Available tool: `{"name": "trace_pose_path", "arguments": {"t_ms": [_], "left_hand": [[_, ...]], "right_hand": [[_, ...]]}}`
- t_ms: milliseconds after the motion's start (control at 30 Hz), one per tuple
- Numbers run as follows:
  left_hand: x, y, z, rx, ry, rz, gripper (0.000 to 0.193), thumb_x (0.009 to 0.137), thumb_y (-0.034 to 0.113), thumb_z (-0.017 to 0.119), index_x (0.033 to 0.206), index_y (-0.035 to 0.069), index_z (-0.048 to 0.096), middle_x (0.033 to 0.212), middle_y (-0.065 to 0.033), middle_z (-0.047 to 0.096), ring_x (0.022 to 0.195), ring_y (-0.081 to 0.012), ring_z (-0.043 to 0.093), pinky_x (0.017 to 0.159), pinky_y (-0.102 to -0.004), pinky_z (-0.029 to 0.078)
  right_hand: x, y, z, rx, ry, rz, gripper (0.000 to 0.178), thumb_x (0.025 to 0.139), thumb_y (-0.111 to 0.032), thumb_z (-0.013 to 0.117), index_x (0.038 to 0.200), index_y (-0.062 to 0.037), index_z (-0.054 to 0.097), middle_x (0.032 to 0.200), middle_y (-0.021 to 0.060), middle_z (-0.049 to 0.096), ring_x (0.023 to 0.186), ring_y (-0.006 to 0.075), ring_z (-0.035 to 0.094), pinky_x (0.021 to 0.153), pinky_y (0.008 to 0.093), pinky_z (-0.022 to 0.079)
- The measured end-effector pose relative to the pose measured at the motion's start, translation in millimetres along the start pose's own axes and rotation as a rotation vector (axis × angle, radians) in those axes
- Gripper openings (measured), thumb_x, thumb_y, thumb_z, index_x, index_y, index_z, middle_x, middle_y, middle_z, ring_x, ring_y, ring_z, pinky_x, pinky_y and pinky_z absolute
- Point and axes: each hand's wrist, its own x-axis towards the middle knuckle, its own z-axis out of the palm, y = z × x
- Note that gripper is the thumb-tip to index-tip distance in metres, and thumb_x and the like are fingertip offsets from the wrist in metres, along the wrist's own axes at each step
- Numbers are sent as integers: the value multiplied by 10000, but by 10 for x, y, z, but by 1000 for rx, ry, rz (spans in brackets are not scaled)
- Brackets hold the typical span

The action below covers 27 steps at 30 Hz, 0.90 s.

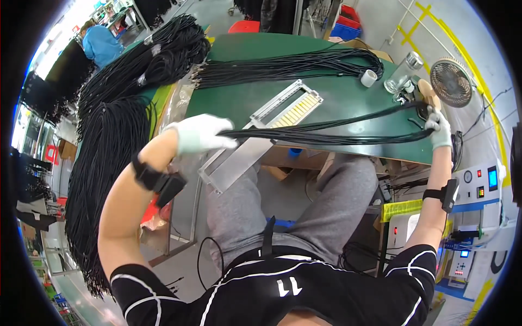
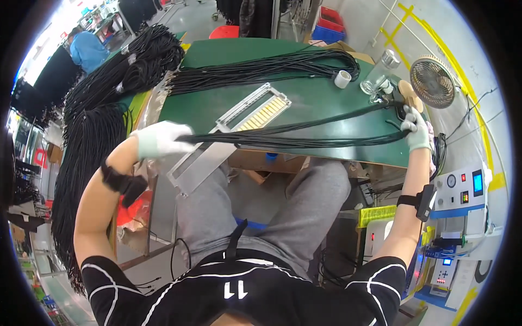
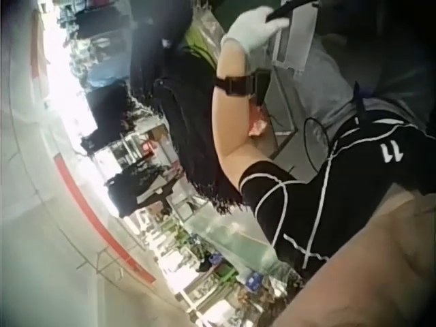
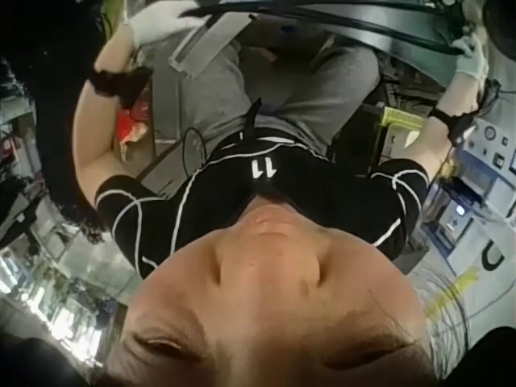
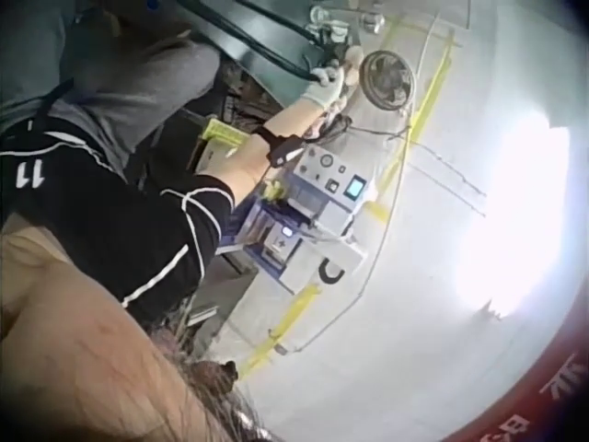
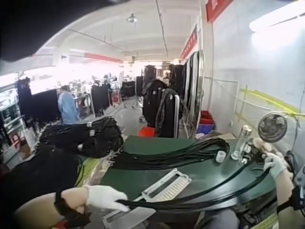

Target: The person places a metal fixture onto a machine, removes it, and sets it on a table. They then gather a bundle of black cables and arrange them individually into the slots of the fixture.

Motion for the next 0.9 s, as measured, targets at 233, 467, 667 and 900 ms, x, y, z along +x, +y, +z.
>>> {"name": "trace_pose_path", "arguments": {"t_ms": [233, 467, 667, 900], "left_hand": [[1695, 77, 227, 195, -106, -50, 453, 875, 428, 679, 1156, 73, 670, 1101, -181, 671, 1062, -342, 631, 935, -411, 490], [989, -512, 394, 156, 561, -254, 354, 846, 388, 722, 1024, 83, 700, 1036, -129, 692, 955, -321, 654, 871, -408, 516], [379, -280, 835, 42, 256, -564, 296, 870, 365, 723, 929, 79, 675, 784, -111, 682, 752, -279, 669, 718, -392, 532], [282, -177, 943, 240, 327, -544, 250, 899, 329, 670, 1014, 108, 653, 748, -116, 680, 728, -329, 676, 684, -428, 532]], "right_hand": [[91, -101, -2000, -277, 307, -122, 206, 962, -130, 674, 1143, -164, 582, 794, 8, 603, 512, 57, 443, 418, 213, 346], [367, 348, -2516, -412, 515, -130, 201, 949, -153, 691, 1122, -122, 595, 789, 0, 598, 504, 90, 462, 413, 248, 366], [523, 317, -2698, -555, 506, -272, 300, 940, -115, 688, 1212, -52, 577, 834, 35, 634, 504, 118, 478, 412, 270, 368], [464, 881, -2208, -389, 729, -333, 340, 924, -27, 671, 1254, 6, 596, 882, 86, 618, 594, 152, 541, 444, 282, 402]]}}
